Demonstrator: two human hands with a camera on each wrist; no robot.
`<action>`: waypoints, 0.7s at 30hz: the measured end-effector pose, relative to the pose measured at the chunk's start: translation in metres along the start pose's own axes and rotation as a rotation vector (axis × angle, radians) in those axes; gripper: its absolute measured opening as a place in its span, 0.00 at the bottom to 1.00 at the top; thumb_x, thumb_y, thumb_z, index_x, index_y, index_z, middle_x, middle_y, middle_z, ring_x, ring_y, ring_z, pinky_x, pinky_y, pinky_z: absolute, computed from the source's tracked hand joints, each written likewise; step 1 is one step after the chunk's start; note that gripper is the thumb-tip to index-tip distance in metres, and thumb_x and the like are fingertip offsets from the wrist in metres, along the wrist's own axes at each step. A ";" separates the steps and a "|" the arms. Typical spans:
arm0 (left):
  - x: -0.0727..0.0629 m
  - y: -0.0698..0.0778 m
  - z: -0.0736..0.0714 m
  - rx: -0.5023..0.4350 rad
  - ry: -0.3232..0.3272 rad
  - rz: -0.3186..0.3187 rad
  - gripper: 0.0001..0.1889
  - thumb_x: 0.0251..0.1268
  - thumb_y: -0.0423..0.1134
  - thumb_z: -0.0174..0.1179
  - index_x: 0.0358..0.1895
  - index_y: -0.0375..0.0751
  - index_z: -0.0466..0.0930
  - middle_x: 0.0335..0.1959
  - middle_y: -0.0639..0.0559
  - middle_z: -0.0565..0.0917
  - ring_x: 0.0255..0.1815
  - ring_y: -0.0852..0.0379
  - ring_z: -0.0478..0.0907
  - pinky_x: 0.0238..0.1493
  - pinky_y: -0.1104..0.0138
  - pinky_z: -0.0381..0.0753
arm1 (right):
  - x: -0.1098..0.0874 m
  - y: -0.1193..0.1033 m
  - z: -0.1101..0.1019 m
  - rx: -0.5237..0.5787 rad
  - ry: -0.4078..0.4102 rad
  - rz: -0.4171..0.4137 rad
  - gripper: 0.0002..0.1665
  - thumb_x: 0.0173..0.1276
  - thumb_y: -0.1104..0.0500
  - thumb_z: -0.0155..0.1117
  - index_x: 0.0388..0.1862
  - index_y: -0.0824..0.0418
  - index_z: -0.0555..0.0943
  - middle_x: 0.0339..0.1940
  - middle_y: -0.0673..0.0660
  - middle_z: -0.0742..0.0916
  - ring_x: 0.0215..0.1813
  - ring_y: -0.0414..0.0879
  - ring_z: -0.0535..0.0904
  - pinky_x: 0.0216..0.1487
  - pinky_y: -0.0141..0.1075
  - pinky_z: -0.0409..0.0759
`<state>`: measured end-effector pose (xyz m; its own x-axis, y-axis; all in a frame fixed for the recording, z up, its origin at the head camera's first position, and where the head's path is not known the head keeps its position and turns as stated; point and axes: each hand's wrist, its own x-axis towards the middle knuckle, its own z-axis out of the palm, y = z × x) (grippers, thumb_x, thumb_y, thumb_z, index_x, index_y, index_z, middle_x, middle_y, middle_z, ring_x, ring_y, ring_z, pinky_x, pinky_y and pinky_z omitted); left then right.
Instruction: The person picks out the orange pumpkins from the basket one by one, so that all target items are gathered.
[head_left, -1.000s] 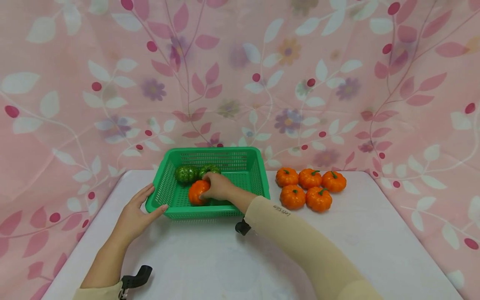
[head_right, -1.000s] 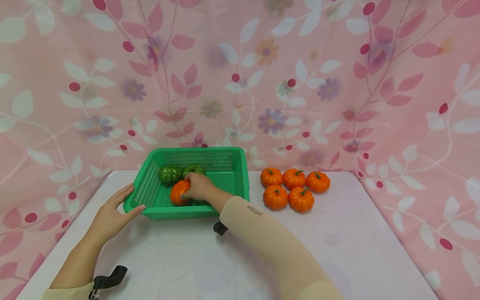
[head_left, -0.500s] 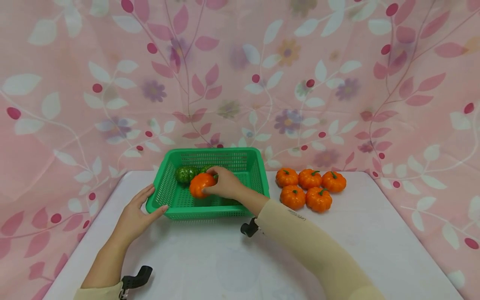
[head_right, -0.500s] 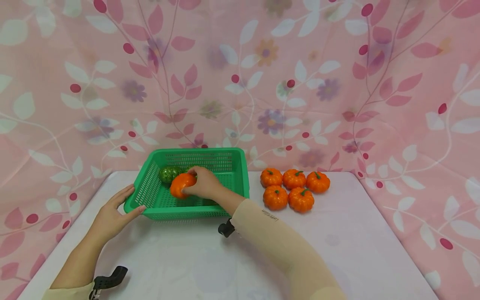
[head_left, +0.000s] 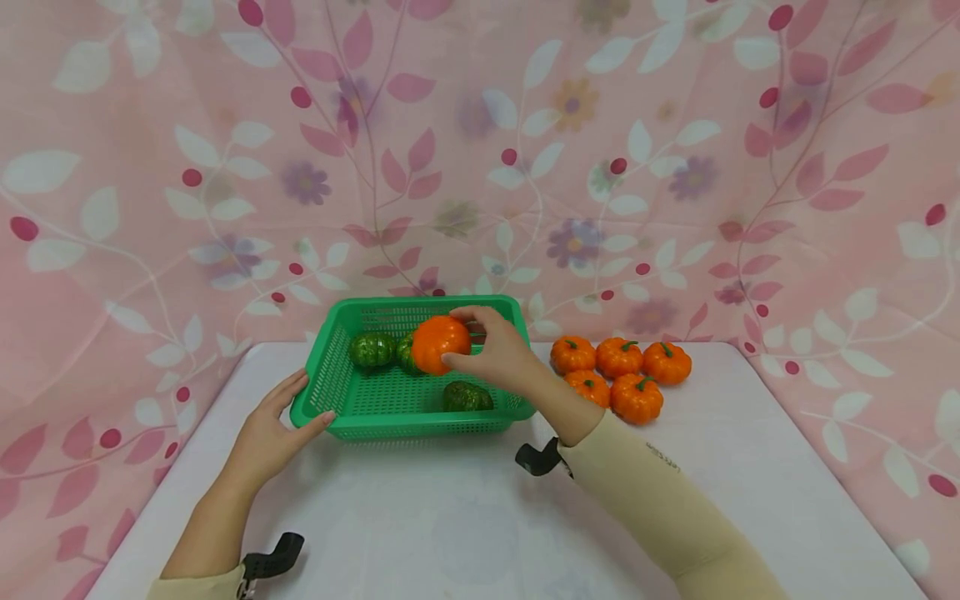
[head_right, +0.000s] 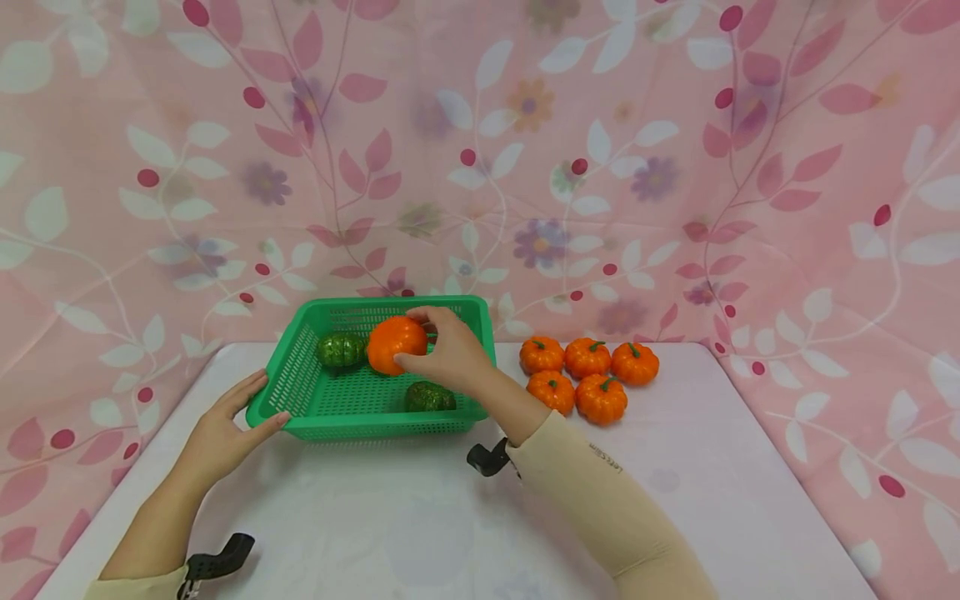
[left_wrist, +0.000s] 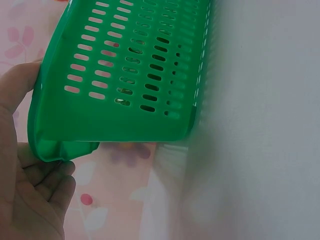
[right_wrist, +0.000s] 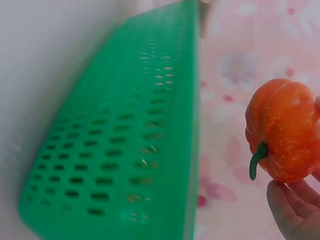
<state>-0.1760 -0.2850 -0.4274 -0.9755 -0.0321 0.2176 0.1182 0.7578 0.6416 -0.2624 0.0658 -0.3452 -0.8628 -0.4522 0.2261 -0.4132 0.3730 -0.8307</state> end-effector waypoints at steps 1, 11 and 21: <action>0.000 0.000 0.000 0.002 -0.001 -0.002 0.48 0.63 0.58 0.67 0.77 0.32 0.58 0.78 0.40 0.59 0.77 0.31 0.54 0.65 0.31 0.60 | -0.004 -0.001 -0.005 0.011 0.010 -0.005 0.36 0.63 0.52 0.74 0.68 0.56 0.72 0.65 0.53 0.76 0.61 0.50 0.78 0.57 0.43 0.82; -0.001 0.001 -0.002 0.000 -0.012 -0.020 0.48 0.63 0.58 0.67 0.77 0.33 0.57 0.79 0.39 0.58 0.77 0.31 0.53 0.65 0.30 0.60 | -0.043 0.001 -0.058 0.040 0.148 -0.103 0.36 0.65 0.56 0.73 0.70 0.59 0.71 0.65 0.55 0.76 0.64 0.51 0.75 0.66 0.47 0.75; 0.000 -0.001 0.000 -0.008 -0.008 -0.006 0.47 0.63 0.56 0.68 0.77 0.33 0.57 0.79 0.39 0.58 0.77 0.31 0.53 0.65 0.30 0.59 | -0.095 0.023 -0.125 0.050 0.303 -0.167 0.32 0.68 0.67 0.65 0.71 0.63 0.71 0.65 0.56 0.77 0.63 0.43 0.75 0.64 0.26 0.72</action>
<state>-0.1764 -0.2860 -0.4280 -0.9777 -0.0313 0.2075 0.1136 0.7525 0.6488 -0.2262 0.2183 -0.3218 -0.8349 -0.2395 0.4956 -0.5476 0.2703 -0.7919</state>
